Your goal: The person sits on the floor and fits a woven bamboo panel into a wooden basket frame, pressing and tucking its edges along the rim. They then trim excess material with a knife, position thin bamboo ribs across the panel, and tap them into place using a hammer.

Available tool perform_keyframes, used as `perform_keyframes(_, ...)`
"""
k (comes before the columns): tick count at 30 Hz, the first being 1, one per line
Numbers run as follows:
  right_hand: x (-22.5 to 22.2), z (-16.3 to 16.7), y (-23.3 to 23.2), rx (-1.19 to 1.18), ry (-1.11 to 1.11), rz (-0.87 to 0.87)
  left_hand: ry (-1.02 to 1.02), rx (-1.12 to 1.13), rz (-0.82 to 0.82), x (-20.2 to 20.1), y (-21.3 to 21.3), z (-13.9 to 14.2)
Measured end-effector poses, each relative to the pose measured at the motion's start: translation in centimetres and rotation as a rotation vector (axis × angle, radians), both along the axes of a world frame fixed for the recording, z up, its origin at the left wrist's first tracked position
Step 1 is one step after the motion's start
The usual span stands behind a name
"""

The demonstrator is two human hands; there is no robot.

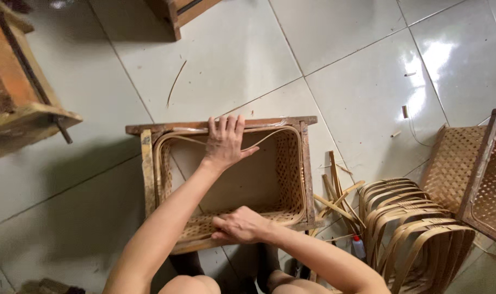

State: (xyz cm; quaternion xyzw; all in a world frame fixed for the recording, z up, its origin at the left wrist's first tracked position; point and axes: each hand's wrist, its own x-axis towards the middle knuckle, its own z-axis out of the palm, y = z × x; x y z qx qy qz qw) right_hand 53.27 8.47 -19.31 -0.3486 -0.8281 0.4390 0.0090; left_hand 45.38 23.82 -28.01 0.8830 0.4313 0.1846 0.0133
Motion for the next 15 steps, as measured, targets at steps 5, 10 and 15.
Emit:
perform_keyframes(5,0.2,0.7,0.8,-0.086,0.081,0.003,0.055,0.044,-0.005,-0.6,0.2,0.2)
perform_keyframes(10,0.4,0.4,1.5,-0.186,0.063,0.007,0.026,0.072,-0.016,-0.6,0.4,0.2)
perform_keyframes(15,0.4,0.5,2.6,-0.223,0.098,0.007,0.016,0.015,-0.053,-0.3,0.9,-0.2)
